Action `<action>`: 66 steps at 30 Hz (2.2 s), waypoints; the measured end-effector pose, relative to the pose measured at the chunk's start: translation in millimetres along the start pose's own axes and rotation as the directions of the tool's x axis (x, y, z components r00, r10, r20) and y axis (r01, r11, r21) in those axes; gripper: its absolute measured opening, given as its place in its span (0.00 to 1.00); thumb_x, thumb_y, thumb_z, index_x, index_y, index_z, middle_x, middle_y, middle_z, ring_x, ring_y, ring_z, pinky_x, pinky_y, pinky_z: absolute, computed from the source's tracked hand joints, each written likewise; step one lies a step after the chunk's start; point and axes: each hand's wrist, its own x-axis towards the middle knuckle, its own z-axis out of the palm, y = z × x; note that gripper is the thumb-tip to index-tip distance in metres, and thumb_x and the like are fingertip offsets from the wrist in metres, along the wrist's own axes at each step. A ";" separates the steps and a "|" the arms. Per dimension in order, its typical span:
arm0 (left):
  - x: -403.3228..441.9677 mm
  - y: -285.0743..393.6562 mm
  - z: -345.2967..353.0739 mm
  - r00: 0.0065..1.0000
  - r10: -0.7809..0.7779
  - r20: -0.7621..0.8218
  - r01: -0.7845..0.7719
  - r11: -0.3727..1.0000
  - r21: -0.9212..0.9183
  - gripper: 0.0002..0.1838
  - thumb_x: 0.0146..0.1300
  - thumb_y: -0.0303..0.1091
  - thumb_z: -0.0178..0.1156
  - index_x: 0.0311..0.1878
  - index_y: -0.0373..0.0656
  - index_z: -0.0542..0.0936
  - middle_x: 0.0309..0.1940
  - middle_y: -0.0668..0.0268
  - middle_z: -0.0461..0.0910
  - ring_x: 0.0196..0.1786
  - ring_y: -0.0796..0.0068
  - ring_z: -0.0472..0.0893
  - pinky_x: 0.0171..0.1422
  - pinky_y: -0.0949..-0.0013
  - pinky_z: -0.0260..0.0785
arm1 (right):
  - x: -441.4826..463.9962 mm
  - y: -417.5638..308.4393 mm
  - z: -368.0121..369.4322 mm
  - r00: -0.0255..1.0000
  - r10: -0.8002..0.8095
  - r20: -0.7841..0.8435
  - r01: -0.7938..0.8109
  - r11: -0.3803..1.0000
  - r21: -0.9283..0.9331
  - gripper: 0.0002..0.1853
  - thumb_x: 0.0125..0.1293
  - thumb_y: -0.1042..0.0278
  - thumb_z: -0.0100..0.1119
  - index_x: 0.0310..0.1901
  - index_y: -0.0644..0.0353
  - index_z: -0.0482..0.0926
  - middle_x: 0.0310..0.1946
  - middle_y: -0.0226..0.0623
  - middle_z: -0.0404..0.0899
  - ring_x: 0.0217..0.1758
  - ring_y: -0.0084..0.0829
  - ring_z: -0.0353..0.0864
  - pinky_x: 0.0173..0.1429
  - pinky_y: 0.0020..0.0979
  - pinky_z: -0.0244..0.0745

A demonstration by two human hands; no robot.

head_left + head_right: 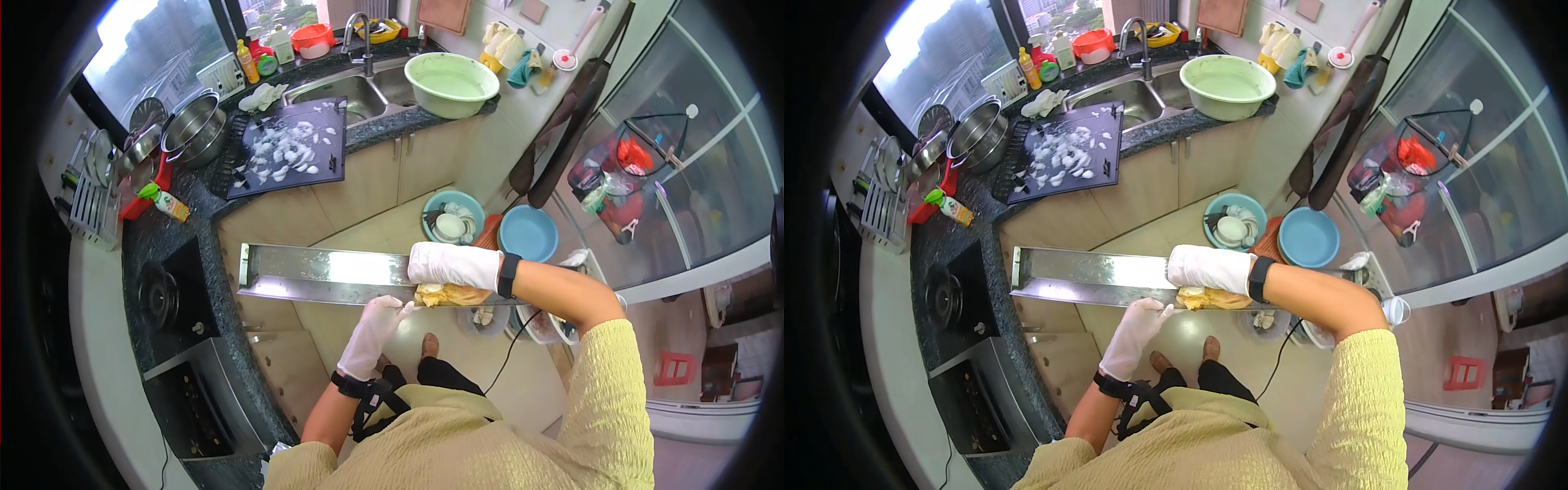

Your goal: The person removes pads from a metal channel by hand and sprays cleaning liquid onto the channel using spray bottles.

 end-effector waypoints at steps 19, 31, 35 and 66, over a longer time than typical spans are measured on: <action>10.8 -6.9 16.9 0.981 -0.153 0.117 0.189 0.881 -0.434 0.07 0.56 0.17 0.60 0.24 0.35 0.74 0.20 0.67 0.71 0.26 0.81 0.70 0.49 0.72 0.75 | -160.4 72.6 -30.6 0.953 -0.192 -0.234 -0.075 0.601 -0.796 0.06 0.49 0.65 0.61 0.32 0.47 0.78 0.23 0.24 0.73 0.31 0.29 0.76 0.37 0.32 0.64; 22.2 -122.3 56.9 0.929 -0.350 0.119 0.279 0.453 -0.847 0.06 0.53 0.18 0.59 0.24 0.33 0.72 0.23 0.62 0.71 0.32 0.71 0.73 0.56 0.64 0.74 | -234.3 72.7 13.4 0.586 -0.087 -0.806 -0.381 0.848 -0.369 0.13 0.45 0.65 0.69 0.35 0.51 0.80 0.24 0.29 0.73 0.31 0.34 0.74 0.39 0.33 0.65; 20.2 -134.2 27.2 0.842 -0.480 0.245 0.158 -0.214 -0.964 0.04 0.51 0.14 0.54 0.27 0.33 0.71 0.27 0.60 0.72 0.36 0.68 0.74 0.60 0.60 0.73 | -269.8 106.1 55.6 0.490 0.060 -0.870 -0.501 0.836 -0.224 0.12 0.46 0.65 0.70 0.34 0.51 0.79 0.22 0.29 0.72 0.28 0.35 0.73 0.37 0.33 0.64; -46.2 -332.3 46.9 0.773 -0.614 -0.157 0.218 0.490 -0.844 0.04 0.57 0.20 0.50 0.35 0.36 0.72 0.34 0.69 0.73 0.34 0.83 0.71 0.42 0.83 0.70 | -229.0 593.7 330.7 -0.179 0.869 -0.462 -0.824 0.124 0.553 0.25 0.53 0.69 0.60 0.55 0.56 0.73 0.38 0.42 0.81 0.41 0.38 0.80 0.49 0.37 0.75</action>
